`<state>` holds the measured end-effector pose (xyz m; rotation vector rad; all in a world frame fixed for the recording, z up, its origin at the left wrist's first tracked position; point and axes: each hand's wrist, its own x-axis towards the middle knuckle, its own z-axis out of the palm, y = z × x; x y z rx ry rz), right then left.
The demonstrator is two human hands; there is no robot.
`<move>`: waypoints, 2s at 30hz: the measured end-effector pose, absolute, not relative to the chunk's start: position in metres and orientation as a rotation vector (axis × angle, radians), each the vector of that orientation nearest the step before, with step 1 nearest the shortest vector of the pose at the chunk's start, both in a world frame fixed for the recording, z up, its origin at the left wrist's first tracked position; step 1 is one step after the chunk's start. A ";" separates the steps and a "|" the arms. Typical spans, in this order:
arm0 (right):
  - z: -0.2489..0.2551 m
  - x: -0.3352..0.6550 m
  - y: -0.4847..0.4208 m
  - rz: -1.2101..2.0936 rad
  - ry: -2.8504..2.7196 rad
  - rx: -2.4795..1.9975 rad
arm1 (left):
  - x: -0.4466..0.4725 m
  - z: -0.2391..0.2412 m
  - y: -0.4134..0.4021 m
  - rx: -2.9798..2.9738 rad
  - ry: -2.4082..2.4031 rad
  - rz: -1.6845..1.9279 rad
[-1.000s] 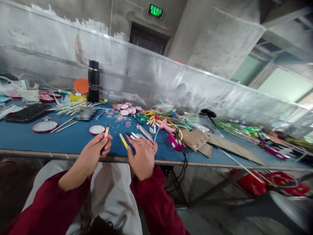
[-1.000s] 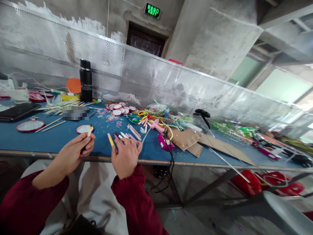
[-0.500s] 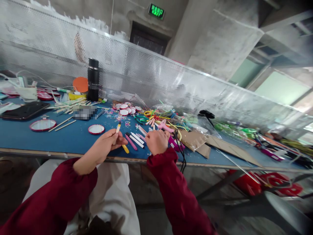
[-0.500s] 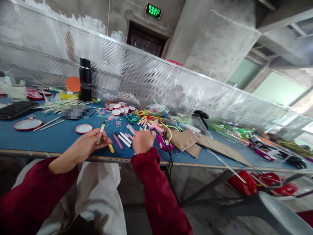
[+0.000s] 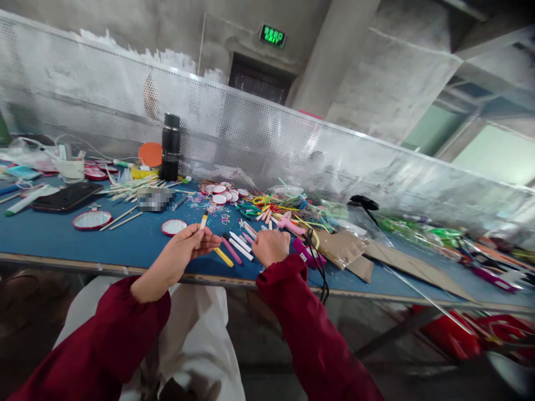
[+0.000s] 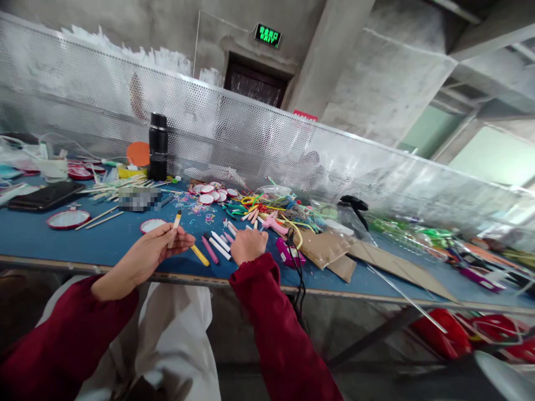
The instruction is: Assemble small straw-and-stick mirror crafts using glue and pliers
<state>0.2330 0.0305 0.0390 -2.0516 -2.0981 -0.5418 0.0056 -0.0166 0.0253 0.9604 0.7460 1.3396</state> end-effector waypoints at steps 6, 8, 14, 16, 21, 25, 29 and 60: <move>0.063 0.241 0.014 -0.520 -1.841 -1.833 | -0.001 0.026 -0.015 1.101 0.908 1.461; 0.073 0.243 0.007 -0.400 -1.801 -1.645 | -0.003 0.026 -0.015 1.160 0.936 1.509; 0.064 0.214 -0.032 0.296 -1.589 -0.888 | -0.003 0.023 -0.021 1.252 0.945 1.494; 0.048 0.192 -0.045 0.501 -1.477 -0.761 | -0.003 0.022 -0.022 1.262 0.975 1.469; 0.015 0.142 -0.049 0.857 -1.422 -0.417 | -0.009 0.018 -0.019 1.376 0.924 1.433; 0.007 0.126 -0.031 0.692 -1.334 -0.490 | -0.014 0.012 -0.012 1.521 1.003 1.375; -0.001 0.118 -0.022 0.473 -1.262 -0.652 | -0.016 0.004 -0.009 1.645 1.037 1.312; -0.012 0.110 -0.011 -0.081 -1.382 -0.782 | -0.016 -0.007 -0.007 1.813 1.219 1.299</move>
